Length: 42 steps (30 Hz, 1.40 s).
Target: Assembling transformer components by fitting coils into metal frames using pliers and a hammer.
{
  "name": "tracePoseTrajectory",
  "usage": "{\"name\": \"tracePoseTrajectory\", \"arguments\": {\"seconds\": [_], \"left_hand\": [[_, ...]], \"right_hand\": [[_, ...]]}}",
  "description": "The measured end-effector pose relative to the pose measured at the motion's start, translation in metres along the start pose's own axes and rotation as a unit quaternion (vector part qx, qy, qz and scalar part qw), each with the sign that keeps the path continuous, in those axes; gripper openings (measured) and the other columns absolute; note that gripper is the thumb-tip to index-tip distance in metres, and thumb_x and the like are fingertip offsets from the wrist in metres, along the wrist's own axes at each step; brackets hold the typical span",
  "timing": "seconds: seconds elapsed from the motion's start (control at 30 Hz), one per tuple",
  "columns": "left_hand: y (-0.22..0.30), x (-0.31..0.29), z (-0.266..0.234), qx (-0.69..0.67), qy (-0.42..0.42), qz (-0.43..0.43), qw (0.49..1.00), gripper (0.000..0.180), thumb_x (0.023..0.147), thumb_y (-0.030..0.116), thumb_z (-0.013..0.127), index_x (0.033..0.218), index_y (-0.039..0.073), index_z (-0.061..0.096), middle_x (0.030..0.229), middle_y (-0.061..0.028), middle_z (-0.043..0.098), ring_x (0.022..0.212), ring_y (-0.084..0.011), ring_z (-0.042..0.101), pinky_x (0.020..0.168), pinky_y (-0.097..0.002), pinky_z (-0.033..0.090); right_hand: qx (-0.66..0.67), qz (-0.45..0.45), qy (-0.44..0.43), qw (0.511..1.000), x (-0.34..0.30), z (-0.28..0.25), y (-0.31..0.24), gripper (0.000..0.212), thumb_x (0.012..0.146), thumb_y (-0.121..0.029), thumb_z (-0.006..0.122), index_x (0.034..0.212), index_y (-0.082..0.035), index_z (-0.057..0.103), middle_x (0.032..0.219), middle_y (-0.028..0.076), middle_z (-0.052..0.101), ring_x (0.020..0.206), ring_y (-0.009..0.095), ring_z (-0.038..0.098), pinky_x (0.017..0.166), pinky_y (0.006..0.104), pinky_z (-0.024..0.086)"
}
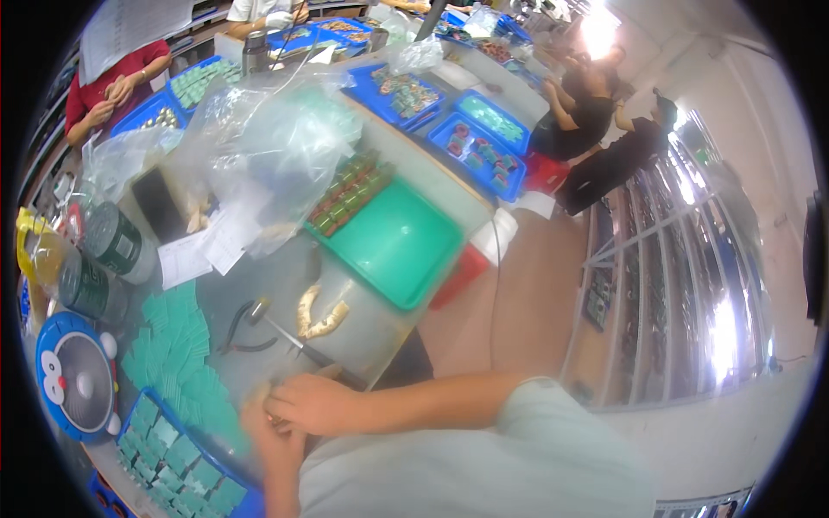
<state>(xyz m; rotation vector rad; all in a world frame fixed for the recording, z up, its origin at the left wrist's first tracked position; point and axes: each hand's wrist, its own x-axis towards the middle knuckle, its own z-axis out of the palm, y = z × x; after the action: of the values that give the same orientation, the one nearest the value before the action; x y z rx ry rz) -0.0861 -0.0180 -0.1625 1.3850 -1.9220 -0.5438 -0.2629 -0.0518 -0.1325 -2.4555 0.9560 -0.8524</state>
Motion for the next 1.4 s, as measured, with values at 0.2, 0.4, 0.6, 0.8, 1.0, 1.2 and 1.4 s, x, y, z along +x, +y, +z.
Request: {"name": "tracePoseTrajectory", "arguments": {"seconds": [0.2, 0.4, 0.6, 0.8, 1.0, 1.2, 1.4], "left_hand": [[-0.006, -0.003, 0.003, -0.006, -0.024, -0.004, 1.000, 0.070, 0.089, 0.051, 0.074, 0.132, -0.001, 0.057, 0.130, -0.0226, 0.060, 0.119, -0.0445, 0.055, 0.100, -0.0531, 0.043], [-0.009, -0.004, 0.000, -0.029, -0.028, -0.001, 0.999, 0.069, 0.090, 0.053, 0.073, 0.130, -0.001, 0.058, 0.127, -0.0216, 0.062, 0.115, -0.0438, 0.055, 0.098, -0.0524, 0.043], [-0.012, -0.006, 0.001, -0.023, -0.033, -0.008, 0.999, 0.068, 0.091, 0.055, 0.070, 0.128, -0.001, 0.059, 0.126, -0.0213, 0.063, 0.113, -0.0435, 0.056, 0.097, -0.0522, 0.043], [-0.010, -0.005, 0.000, -0.013, -0.030, -0.008, 0.999, 0.070, 0.092, 0.058, 0.068, 0.127, -0.001, 0.059, 0.125, -0.0209, 0.064, 0.112, -0.0434, 0.057, 0.096, -0.0515, 0.043], [-0.009, -0.011, 0.010, -0.024, 0.014, -0.011, 1.000, 0.063, 0.091, 0.049, 0.070, 0.127, -0.002, 0.059, 0.118, -0.0200, 0.063, 0.107, -0.0431, 0.057, 0.096, -0.0500, 0.042], [-0.009, -0.018, 0.017, -0.053, 0.046, -0.041, 0.997, 0.057, 0.089, 0.039, 0.074, 0.126, -0.002, 0.060, 0.118, -0.0184, 0.062, 0.110, -0.0417, 0.054, 0.101, -0.0487, 0.039], [-0.022, -0.029, 0.023, -0.016, 0.040, -0.027, 0.999, 0.062, 0.090, 0.037, 0.074, 0.135, -0.001, 0.057, 0.131, -0.0190, 0.062, 0.121, -0.0407, 0.054, 0.108, -0.0489, 0.036]], "right_hand": [[0.014, -0.015, 0.042, 0.999, 0.001, -0.008, -0.003, 0.029, 0.087, -0.024, 0.069, 0.109, -0.008, 0.060, 0.098, 0.009, 0.058, 0.089, 0.029, 0.061, 0.078, 0.0427, 0.050], [0.009, 0.006, 0.029, 1.000, -0.001, -0.006, -0.003, 0.032, 0.085, -0.026, 0.071, 0.109, -0.009, 0.060, 0.097, 0.008, 0.057, 0.089, 0.028, 0.060, 0.077, 0.0420, 0.050], [0.004, -0.036, 0.004, 0.999, 0.004, -0.015, 0.004, 0.034, 0.084, -0.028, 0.072, 0.110, -0.009, 0.060, 0.098, 0.007, 0.057, 0.090, 0.026, 0.059, 0.078, 0.0391, 0.050], [0.005, -0.031, 0.032, 0.999, 0.003, -0.015, 0.001, 0.036, 0.084, -0.025, 0.072, 0.114, -0.007, 0.061, 0.099, 0.006, 0.057, 0.090, 0.025, 0.059, 0.079, 0.0386, 0.050], [0.008, -0.005, 0.053, 0.999, -0.002, -0.006, -0.005, 0.032, 0.083, -0.018, 0.068, 0.112, -0.007, 0.060, 0.100, 0.008, 0.057, 0.092, 0.027, 0.058, 0.080, 0.0383, 0.049], [-0.024, -0.009, 0.070, 0.997, -0.002, -0.001, -0.009, 0.029, 0.081, -0.015, 0.064, 0.109, -0.006, 0.060, 0.100, 0.008, 0.057, 0.089, 0.027, 0.056, 0.079, 0.0385, 0.048], [-0.043, 0.010, 0.053, 0.998, -0.005, 0.000, -0.012, 0.030, 0.081, -0.015, 0.064, 0.109, -0.004, 0.061, 0.102, 0.010, 0.059, 0.092, 0.029, 0.058, 0.082, 0.0401, 0.049]]}}
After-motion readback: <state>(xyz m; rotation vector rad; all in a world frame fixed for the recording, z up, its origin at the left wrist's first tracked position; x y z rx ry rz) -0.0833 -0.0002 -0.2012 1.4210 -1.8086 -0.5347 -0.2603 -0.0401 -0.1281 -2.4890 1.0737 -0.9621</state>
